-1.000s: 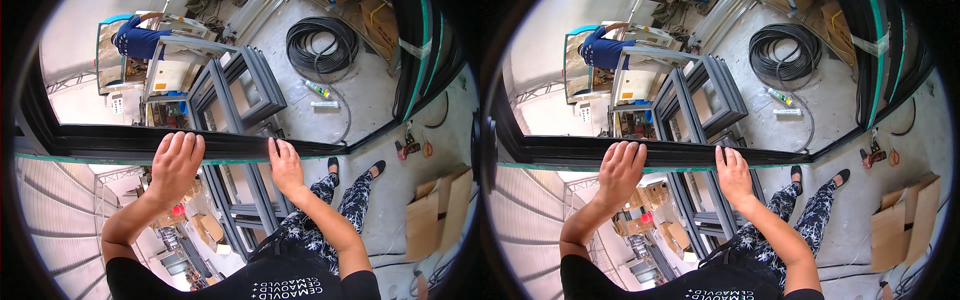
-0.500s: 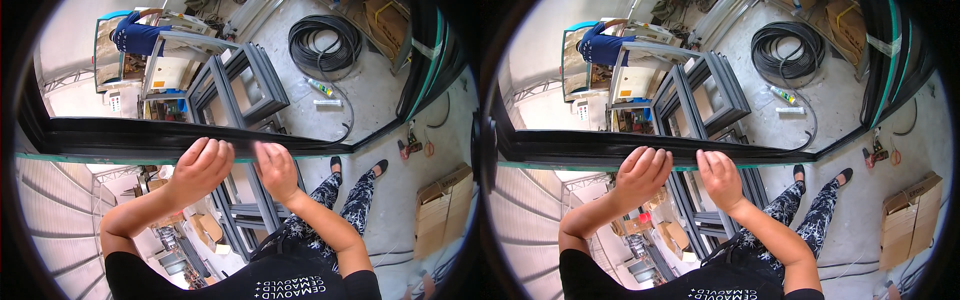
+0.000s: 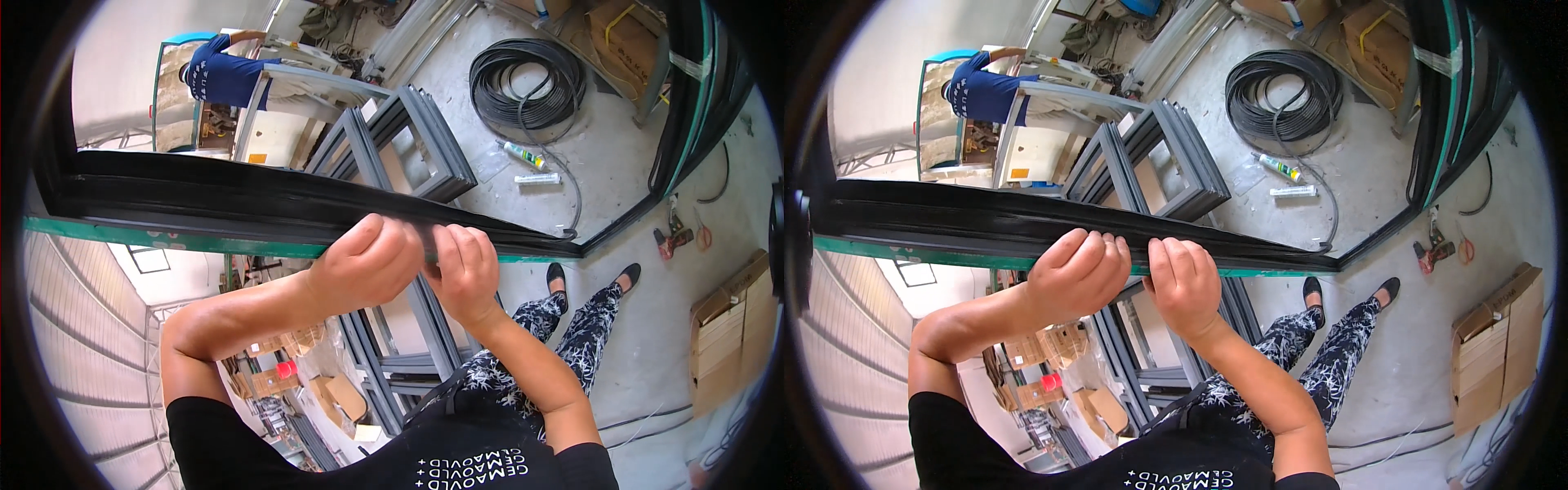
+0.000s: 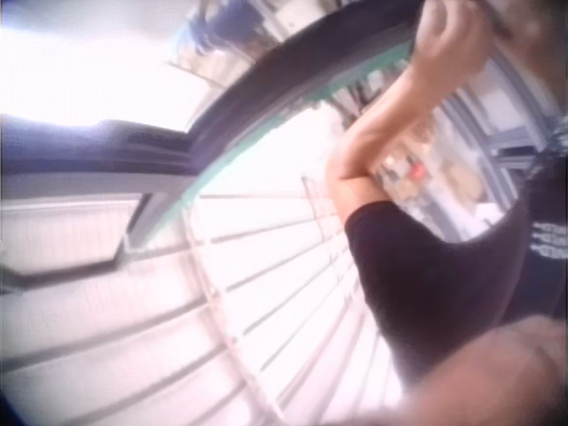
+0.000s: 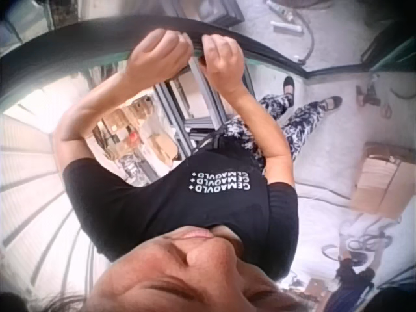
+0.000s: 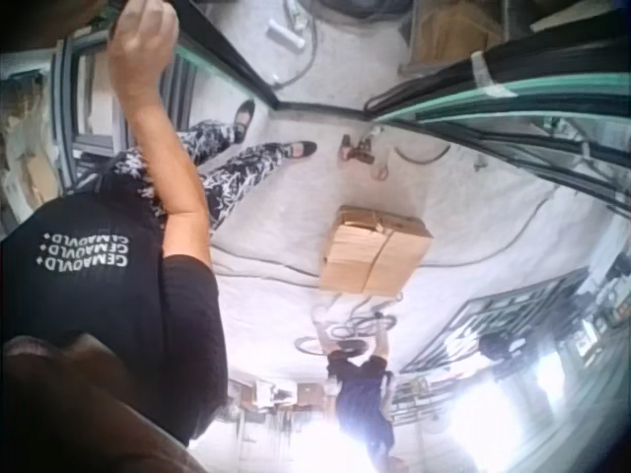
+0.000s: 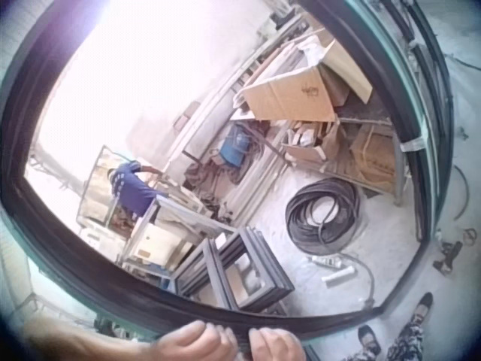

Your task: The person installs a black rubber seal into the channel of a metal window frame by pressing it in by hand and then applies clear adhesive tape to secure sections of the seal.

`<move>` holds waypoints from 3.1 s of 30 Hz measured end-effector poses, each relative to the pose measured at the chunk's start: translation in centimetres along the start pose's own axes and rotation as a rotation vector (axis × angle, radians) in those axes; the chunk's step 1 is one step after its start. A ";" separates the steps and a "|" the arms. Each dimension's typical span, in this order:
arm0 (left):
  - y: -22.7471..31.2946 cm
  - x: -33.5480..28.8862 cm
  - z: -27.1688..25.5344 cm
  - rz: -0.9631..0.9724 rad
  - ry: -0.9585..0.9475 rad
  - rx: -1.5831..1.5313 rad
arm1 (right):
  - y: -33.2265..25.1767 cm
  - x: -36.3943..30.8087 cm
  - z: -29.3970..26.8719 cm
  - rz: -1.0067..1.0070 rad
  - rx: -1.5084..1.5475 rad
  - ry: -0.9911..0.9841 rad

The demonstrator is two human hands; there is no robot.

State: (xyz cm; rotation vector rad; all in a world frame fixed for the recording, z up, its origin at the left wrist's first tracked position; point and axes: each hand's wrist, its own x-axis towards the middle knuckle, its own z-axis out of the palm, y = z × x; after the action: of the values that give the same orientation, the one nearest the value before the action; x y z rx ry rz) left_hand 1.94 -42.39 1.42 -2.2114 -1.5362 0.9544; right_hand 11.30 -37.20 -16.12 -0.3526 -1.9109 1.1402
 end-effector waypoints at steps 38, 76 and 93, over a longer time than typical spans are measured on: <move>8.3 5.8 4.3 0.015 -0.079 -0.108 | 12.6 -11.8 -4.3 0.295 0.014 -0.107; 12.5 10.3 11.4 0.072 -0.261 -0.250 | 13.7 -12.9 1.2 0.248 -0.028 0.076; 8.8 10.0 6.5 -0.162 -0.265 -0.214 | 11.7 -8.3 -1.1 0.246 0.169 -0.042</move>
State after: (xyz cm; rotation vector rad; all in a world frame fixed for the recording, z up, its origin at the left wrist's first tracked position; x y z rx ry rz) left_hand 6.19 -37.65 -11.93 -2.1210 -1.9880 1.1133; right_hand 14.98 -35.25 -29.86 -0.4832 -1.8272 1.4713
